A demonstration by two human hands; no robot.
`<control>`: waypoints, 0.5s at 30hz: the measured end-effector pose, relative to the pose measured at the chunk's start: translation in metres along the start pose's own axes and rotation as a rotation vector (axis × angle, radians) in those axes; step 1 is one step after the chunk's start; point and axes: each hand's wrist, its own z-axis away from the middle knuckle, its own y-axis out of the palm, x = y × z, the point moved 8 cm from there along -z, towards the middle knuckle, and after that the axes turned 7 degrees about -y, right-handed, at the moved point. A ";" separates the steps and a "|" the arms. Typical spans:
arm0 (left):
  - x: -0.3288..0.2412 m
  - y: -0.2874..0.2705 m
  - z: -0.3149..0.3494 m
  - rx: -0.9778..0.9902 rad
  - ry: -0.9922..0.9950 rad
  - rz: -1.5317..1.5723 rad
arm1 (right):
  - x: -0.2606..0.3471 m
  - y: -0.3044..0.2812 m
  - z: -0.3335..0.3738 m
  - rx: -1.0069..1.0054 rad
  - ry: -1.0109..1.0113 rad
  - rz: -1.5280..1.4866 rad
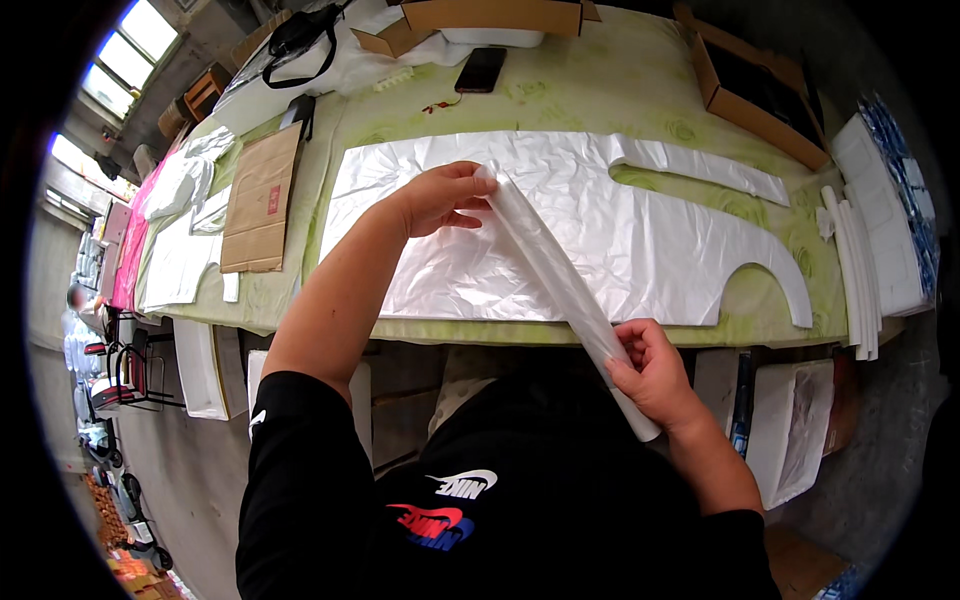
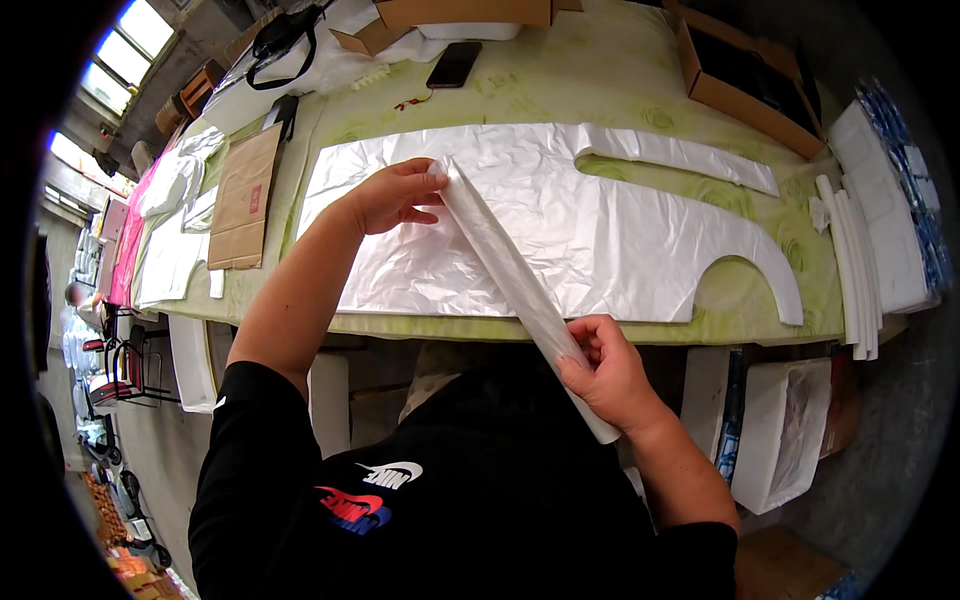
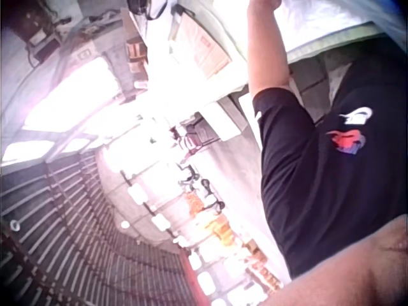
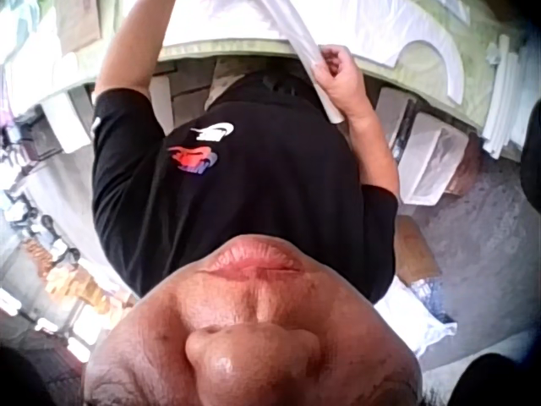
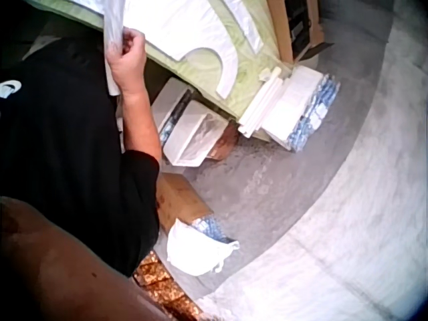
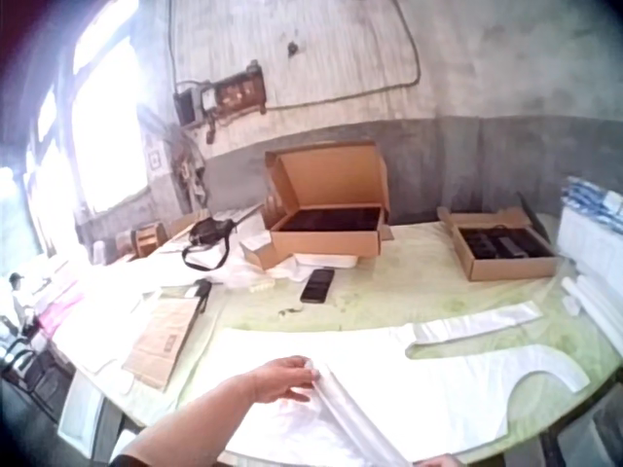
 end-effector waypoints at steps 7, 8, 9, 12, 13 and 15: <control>-0.012 -0.004 -0.020 0.090 -0.031 0.029 | 0.008 -0.002 -0.013 0.001 0.011 0.087; -0.013 -0.008 -0.025 0.036 -0.024 -0.022 | 0.008 -0.002 -0.013 0.002 0.020 0.096; -0.014 -0.012 -0.031 -0.018 -0.018 -0.074 | 0.011 -0.001 -0.014 0.014 -0.010 0.107; -0.013 -0.020 -0.042 -0.170 -0.013 -0.286 | 0.016 0.002 -0.008 0.062 -0.014 0.165; -0.010 -0.027 -0.050 -0.203 -0.019 -0.344 | 0.017 0.003 -0.004 0.089 0.026 0.198; -0.007 -0.034 -0.063 -0.245 -0.020 -0.398 | 0.014 0.003 0.006 0.125 0.129 0.222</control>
